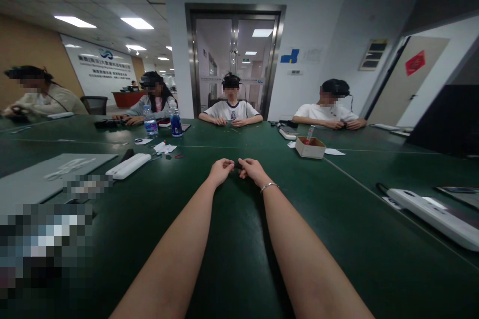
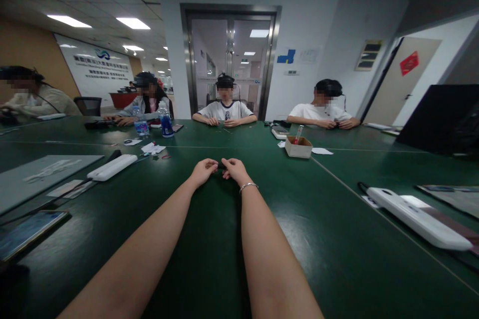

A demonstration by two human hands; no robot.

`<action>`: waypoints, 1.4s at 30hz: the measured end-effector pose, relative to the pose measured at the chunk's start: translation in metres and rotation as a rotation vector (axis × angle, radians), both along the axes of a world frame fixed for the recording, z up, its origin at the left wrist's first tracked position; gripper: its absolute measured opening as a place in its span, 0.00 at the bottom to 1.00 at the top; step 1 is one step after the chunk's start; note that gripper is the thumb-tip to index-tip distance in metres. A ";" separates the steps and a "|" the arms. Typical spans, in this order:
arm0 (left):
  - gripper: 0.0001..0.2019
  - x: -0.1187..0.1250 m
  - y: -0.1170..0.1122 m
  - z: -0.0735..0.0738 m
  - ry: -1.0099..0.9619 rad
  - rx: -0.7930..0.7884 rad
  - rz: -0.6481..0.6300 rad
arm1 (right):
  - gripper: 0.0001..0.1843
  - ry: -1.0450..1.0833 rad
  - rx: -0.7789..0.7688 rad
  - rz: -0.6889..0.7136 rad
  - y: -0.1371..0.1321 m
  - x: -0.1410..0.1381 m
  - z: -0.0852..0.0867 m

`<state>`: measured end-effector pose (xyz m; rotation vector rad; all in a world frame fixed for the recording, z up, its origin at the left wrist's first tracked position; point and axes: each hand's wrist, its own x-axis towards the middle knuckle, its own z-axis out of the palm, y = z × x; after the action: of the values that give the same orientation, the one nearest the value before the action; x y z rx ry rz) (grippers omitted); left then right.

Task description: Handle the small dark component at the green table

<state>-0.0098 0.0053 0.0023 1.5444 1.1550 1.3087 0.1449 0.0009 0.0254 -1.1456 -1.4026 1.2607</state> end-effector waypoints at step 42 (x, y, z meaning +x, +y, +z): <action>0.04 -0.001 0.000 0.001 0.061 0.043 0.092 | 0.21 0.134 0.006 0.106 0.001 0.005 0.002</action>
<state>-0.0108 0.0053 0.0034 1.5881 1.2563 1.3628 0.1500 0.0015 0.0273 -0.9746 -1.3807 1.3806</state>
